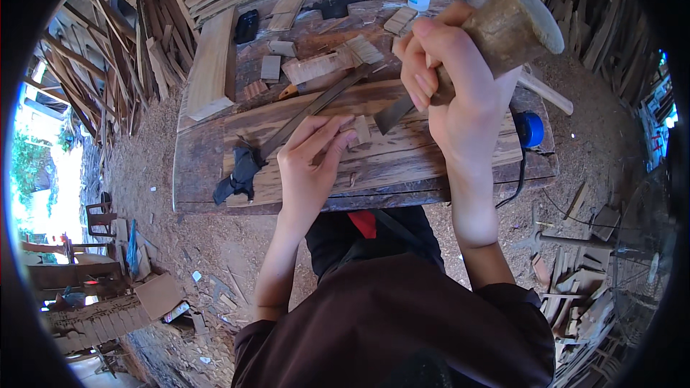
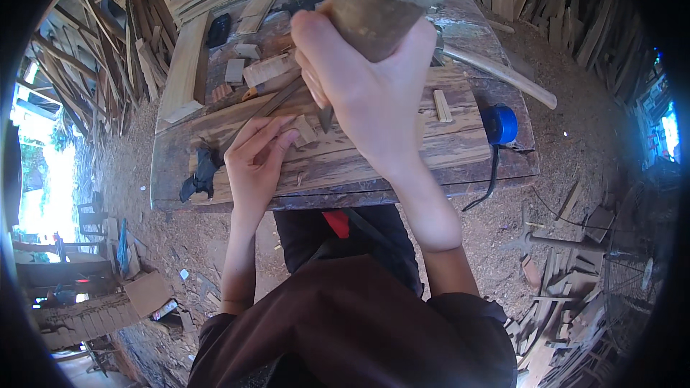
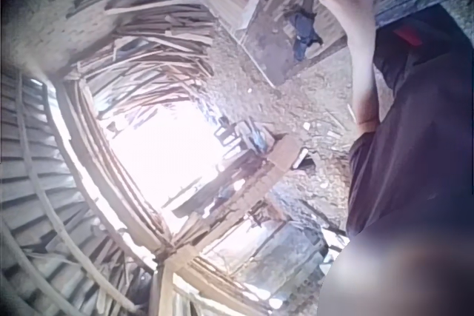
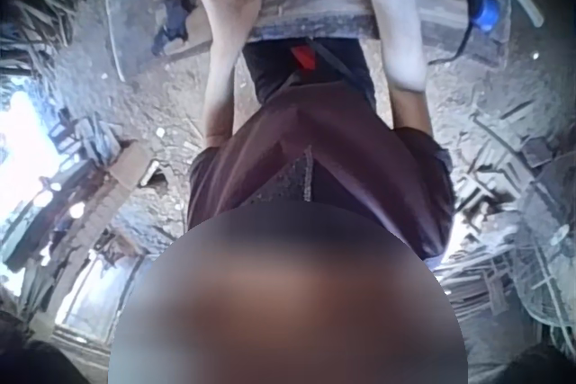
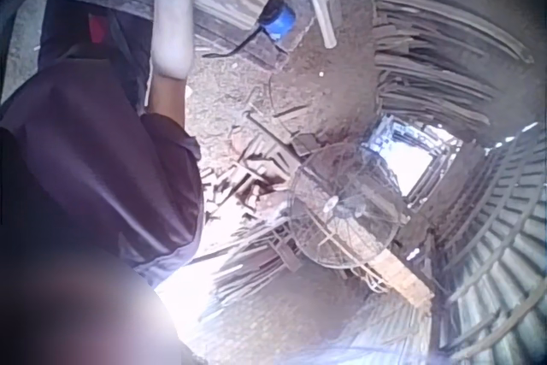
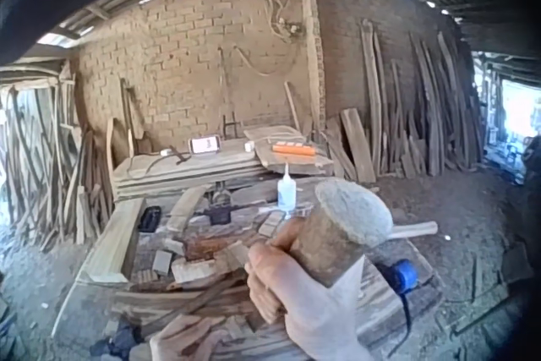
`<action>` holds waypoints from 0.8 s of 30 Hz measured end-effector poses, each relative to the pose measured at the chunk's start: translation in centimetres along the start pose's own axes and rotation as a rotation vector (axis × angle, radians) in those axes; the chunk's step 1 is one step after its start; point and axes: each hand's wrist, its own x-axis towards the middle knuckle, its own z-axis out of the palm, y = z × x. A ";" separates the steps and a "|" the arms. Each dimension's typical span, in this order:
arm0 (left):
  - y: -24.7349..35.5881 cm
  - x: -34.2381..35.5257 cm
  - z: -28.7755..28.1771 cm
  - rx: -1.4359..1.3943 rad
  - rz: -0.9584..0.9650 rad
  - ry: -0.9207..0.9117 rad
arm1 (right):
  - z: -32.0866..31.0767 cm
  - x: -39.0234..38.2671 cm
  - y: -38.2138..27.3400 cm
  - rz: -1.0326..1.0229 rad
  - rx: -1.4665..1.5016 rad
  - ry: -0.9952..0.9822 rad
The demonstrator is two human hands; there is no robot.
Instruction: The person shapes and carves small wooden blocks on a workbench using a chisel and mallet.
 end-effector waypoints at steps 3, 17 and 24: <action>-0.3 0.0 0.1 0.028 0.038 -0.004 | 0.1 0.7 0.0 -0.065 -0.051 -0.069; 0.3 -0.4 0.6 0.133 0.168 0.055 | 0.6 0.2 2.0 -0.128 -0.169 0.063; 0.2 -0.6 0.5 0.165 0.209 0.072 | 1.2 -1.2 2.7 -0.060 -0.263 0.062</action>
